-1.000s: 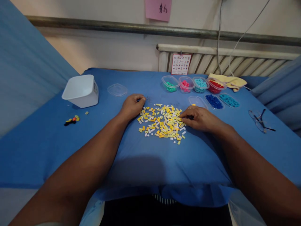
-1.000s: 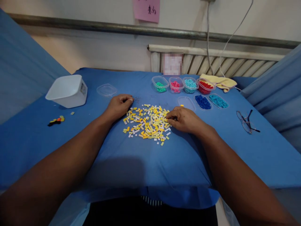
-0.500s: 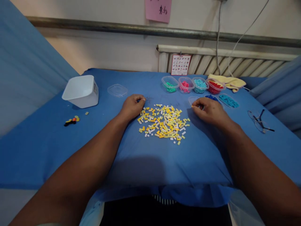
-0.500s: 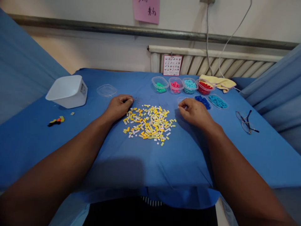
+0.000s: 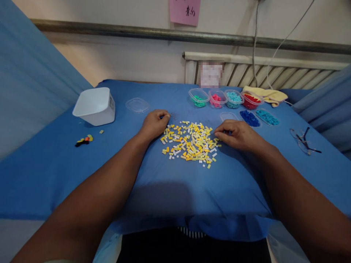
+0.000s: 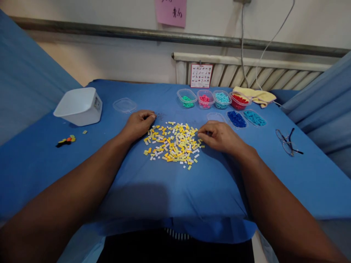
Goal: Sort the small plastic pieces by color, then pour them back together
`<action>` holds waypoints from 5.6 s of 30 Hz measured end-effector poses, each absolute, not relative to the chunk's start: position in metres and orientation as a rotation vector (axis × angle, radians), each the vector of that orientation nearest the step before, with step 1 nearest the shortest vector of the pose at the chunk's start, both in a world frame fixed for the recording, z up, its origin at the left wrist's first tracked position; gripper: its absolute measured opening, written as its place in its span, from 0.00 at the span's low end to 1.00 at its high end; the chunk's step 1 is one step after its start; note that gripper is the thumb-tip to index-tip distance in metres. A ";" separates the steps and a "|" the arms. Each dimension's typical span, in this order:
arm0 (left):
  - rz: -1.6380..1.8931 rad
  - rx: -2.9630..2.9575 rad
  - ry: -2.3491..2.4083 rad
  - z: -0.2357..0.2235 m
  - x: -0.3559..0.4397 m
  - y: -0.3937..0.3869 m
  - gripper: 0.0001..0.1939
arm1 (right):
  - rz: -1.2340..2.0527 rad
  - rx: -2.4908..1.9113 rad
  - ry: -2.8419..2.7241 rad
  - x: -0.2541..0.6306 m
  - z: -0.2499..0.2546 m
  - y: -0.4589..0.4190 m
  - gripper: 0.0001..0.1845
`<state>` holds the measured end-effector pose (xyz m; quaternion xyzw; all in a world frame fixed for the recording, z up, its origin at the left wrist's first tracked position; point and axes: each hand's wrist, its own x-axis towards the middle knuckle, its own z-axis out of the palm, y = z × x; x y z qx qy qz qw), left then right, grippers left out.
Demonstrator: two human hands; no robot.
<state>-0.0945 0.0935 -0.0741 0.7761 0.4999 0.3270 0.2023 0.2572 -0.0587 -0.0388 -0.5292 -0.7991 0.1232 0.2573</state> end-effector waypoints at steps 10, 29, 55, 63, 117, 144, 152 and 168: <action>0.933 2.150 1.380 -0.074 -0.094 0.092 0.13 | 0.402 -1.370 -2.359 0.237 -0.041 -0.063 0.05; 0.944 2.148 1.378 -0.078 -0.095 0.094 0.13 | 0.578 -1.504 -2.010 0.249 -0.044 -0.060 0.14; 0.936 2.159 1.391 -0.073 -0.093 0.093 0.12 | -0.165 -1.977 -1.708 0.319 -0.070 -0.030 0.19; 0.922 2.171 1.396 -0.073 -0.094 0.093 0.13 | -0.170 -1.697 -1.797 0.298 -0.068 -0.030 0.17; 0.874 2.180 1.407 -0.077 -0.093 0.093 0.15 | 0.265 -1.409 -2.417 0.240 -0.047 -0.054 0.14; 0.863 2.181 1.422 -0.073 -0.092 0.090 0.14 | 0.160 -1.580 -2.340 0.238 -0.051 -0.053 0.12; 0.877 2.174 1.443 -0.076 -0.092 0.093 0.14 | 0.167 -1.697 -2.303 0.224 -0.041 -0.056 0.16; 0.867 2.160 1.449 -0.076 -0.092 0.093 0.14 | -0.146 -1.724 -1.779 0.288 -0.058 -0.036 0.19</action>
